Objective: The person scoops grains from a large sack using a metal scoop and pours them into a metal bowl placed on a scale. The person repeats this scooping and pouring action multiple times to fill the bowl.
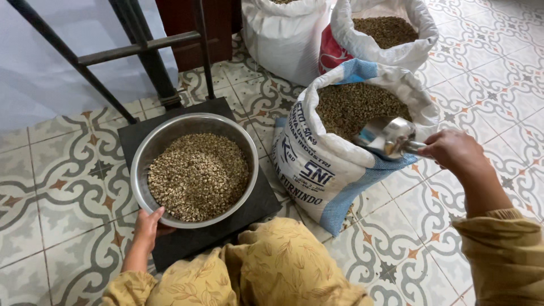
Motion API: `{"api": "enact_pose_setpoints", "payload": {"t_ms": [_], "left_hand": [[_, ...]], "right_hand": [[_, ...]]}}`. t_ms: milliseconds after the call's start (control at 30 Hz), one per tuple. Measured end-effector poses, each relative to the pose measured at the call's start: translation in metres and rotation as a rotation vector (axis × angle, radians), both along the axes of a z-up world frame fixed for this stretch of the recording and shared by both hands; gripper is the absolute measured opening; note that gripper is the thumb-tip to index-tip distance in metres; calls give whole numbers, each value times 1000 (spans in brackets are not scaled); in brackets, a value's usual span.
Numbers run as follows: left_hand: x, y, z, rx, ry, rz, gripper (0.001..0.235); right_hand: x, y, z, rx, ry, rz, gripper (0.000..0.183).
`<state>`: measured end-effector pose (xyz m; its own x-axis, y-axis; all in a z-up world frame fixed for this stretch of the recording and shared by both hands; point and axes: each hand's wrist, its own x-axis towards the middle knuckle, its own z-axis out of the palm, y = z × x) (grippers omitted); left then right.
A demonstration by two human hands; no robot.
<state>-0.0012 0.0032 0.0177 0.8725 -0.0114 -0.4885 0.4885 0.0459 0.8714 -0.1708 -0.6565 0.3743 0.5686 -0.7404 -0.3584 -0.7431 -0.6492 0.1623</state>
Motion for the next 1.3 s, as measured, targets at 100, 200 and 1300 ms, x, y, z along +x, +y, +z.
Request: {"api": "enact_pose_setpoints", "payload": {"t_ms": [100, 200, 1300], "left_hand": [[3, 1, -4, 56, 5, -1, 35], [9, 12, -33, 140, -138, -32, 33], [7, -2, -28, 28, -29, 91, 36]], "right_hand": [[13, -13, -20, 112, -88, -31, 27], [27, -10, -44, 166, -215, -80, 22], [-68, 29, -31, 595, -1141, 38, 43]]}}
